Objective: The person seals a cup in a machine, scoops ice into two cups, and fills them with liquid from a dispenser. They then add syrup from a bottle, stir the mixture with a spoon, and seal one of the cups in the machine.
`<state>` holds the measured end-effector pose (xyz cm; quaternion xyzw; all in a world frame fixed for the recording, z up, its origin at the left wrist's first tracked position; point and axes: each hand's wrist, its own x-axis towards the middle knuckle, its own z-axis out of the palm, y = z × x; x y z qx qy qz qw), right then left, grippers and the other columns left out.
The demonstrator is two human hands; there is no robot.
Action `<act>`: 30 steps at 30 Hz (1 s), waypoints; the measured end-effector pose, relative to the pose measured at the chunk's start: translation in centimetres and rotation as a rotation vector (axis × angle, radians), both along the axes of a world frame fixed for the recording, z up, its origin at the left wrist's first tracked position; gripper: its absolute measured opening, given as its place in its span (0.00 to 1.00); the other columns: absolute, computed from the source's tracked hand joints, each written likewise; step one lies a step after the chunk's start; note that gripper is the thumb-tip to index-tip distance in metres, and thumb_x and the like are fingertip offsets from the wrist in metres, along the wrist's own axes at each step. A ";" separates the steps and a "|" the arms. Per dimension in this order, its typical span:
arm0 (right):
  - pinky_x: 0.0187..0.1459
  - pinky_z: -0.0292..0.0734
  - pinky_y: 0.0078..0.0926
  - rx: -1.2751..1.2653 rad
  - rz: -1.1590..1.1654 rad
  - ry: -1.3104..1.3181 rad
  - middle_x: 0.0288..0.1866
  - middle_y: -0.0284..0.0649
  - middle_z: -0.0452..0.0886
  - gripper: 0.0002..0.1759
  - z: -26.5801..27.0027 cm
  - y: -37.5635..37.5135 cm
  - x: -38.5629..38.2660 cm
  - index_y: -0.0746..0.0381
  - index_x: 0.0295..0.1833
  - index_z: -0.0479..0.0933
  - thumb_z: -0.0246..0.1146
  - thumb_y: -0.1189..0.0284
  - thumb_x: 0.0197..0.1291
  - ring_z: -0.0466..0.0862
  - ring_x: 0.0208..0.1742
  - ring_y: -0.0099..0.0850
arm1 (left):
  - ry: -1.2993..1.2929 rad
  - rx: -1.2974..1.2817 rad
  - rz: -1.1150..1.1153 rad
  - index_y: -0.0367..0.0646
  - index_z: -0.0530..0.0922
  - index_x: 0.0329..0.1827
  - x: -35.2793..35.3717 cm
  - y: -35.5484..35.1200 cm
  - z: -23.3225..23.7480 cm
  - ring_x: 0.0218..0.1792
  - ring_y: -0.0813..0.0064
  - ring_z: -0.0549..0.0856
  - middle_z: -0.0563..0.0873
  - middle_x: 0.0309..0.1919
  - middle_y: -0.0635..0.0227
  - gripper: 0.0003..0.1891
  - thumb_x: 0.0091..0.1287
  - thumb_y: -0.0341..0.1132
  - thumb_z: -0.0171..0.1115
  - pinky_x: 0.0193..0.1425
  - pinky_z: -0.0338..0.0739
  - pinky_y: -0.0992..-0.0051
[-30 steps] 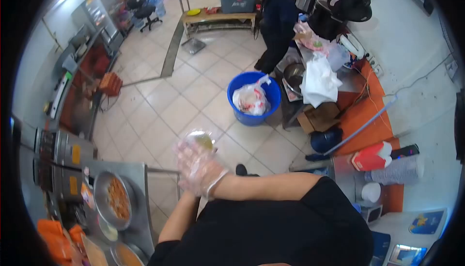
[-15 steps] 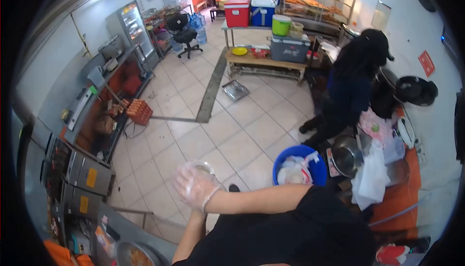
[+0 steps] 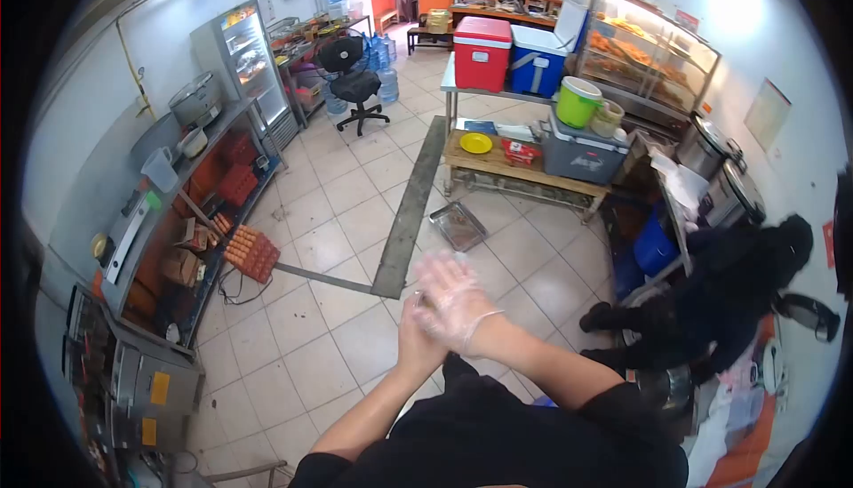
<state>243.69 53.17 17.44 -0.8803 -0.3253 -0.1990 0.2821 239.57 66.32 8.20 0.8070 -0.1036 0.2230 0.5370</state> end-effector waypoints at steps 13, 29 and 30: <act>0.76 0.61 0.60 -0.442 1.378 0.447 0.62 0.53 0.84 0.21 1.2 21.7 35.2 0.61 0.61 0.83 0.68 0.62 0.67 0.79 0.70 0.55 | 0.184 -0.345 0.507 0.36 0.72 0.67 30.2 20.9 0.7 0.63 0.56 0.83 0.81 0.59 0.52 0.34 0.59 0.35 0.79 0.67 0.77 0.62; 0.80 0.59 0.60 -0.214 0.458 0.096 0.81 0.59 0.67 0.43 -3.6 33.5 89.8 0.67 0.79 0.65 0.70 0.62 0.62 0.67 0.81 0.55 | 0.148 -0.004 0.116 0.37 0.73 0.69 92.3 36.6 -2.5 0.61 0.49 0.82 0.82 0.58 0.51 0.33 0.63 0.40 0.74 0.68 0.76 0.59; 0.75 0.66 0.58 -0.130 0.477 0.067 0.76 0.57 0.72 0.40 -3.6 33.1 93.3 0.66 0.77 0.68 0.71 0.66 0.61 0.73 0.76 0.55 | 0.133 0.054 0.090 0.37 0.74 0.67 96.4 36.7 -2.8 0.60 0.51 0.83 0.83 0.58 0.52 0.32 0.62 0.40 0.76 0.67 0.77 0.60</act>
